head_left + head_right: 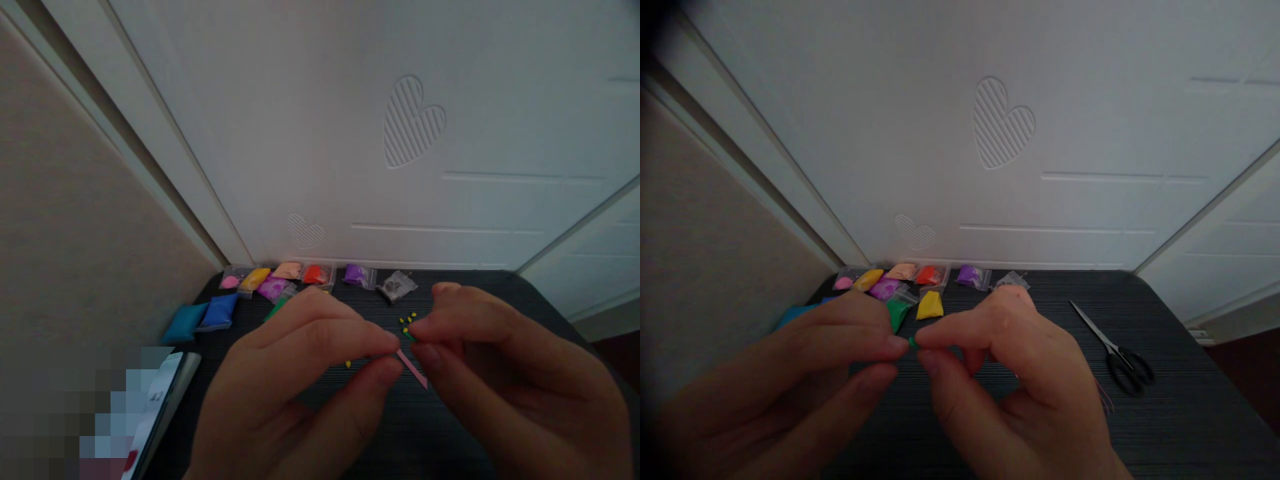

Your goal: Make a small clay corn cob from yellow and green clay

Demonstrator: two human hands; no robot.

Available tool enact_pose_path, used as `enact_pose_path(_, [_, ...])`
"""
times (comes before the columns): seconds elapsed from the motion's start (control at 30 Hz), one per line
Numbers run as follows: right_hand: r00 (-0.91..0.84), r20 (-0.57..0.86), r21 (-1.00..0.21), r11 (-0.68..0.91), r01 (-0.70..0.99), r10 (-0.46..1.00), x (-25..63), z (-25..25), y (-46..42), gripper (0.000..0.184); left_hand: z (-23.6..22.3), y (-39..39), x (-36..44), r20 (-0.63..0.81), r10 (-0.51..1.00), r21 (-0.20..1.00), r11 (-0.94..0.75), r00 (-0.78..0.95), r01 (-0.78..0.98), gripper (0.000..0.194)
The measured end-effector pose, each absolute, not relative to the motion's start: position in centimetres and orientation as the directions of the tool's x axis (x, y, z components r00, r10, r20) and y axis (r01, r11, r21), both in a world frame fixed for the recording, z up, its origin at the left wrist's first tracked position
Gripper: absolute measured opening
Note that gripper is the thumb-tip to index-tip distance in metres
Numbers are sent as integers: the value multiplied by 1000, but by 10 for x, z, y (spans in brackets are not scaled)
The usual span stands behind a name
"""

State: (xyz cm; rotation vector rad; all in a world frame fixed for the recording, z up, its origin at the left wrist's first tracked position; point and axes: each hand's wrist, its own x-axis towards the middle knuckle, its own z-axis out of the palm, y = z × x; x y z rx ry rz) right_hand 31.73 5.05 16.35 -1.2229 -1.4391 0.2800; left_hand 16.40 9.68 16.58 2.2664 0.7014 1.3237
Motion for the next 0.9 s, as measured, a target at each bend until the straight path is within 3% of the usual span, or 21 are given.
enact_pose_path(0.7, [-2,644,-650,549,525,765,328,165,57,15,169,96,163,600,645,644,-740,472,194,22])
enact_pose_path(0.9, [-10,601,-694,528,489,799,329,164,58,15,169,93,162,578,670,671,-715,465,197,18])
